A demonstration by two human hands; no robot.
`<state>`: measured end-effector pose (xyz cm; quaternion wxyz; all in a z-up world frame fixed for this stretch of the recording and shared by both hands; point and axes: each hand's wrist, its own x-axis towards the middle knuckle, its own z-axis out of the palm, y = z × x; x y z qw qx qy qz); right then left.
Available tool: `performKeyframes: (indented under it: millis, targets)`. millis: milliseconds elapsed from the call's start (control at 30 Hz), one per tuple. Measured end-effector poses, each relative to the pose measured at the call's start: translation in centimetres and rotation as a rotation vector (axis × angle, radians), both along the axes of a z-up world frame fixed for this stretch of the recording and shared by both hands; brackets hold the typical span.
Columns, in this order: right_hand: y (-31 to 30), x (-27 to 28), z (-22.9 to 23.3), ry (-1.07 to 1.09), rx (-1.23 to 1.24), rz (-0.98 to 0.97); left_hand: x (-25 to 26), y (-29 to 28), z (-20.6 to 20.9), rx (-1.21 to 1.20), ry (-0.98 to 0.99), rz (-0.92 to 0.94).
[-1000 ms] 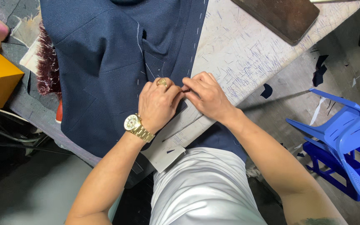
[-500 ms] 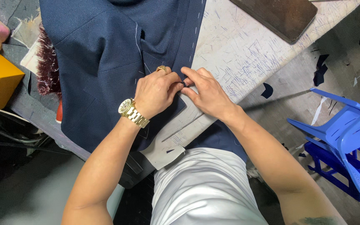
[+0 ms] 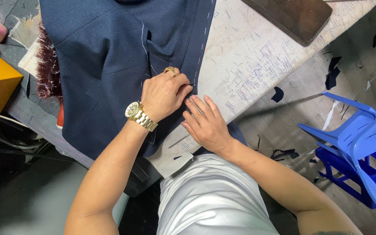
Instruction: The person irons the seams and hems of a navy blue suit jacket on a workbench, uses a wooden block to press the fabric, and measures a section of the garment with a transparent ruler.
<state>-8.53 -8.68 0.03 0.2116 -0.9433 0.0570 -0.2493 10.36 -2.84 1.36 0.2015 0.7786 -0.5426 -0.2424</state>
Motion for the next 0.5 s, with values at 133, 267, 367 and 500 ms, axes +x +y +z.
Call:
performKeyframes:
  millis: [133, 267, 367, 500]
  targets:
    - [0.28, -0.1, -0.03, 0.031, -0.057, -0.032, -0.18, 0.03, -0.38, 0.004, -0.02, 0.002]
    - [0.4, -0.11, -0.33, 0.058, -0.081, -0.051, -0.29, 0.05, -0.7, 0.013, -0.039, 0.014]
    - [0.32, 0.09, -0.04, 0.072, -0.104, -0.051, -0.33, 0.13, -0.75, 0.003, -0.045, 0.016]
    - [0.33, 0.2, 0.15, 0.101, -0.116, -0.047, -0.59, 0.72, -0.6, -0.007, -0.076, 0.031]
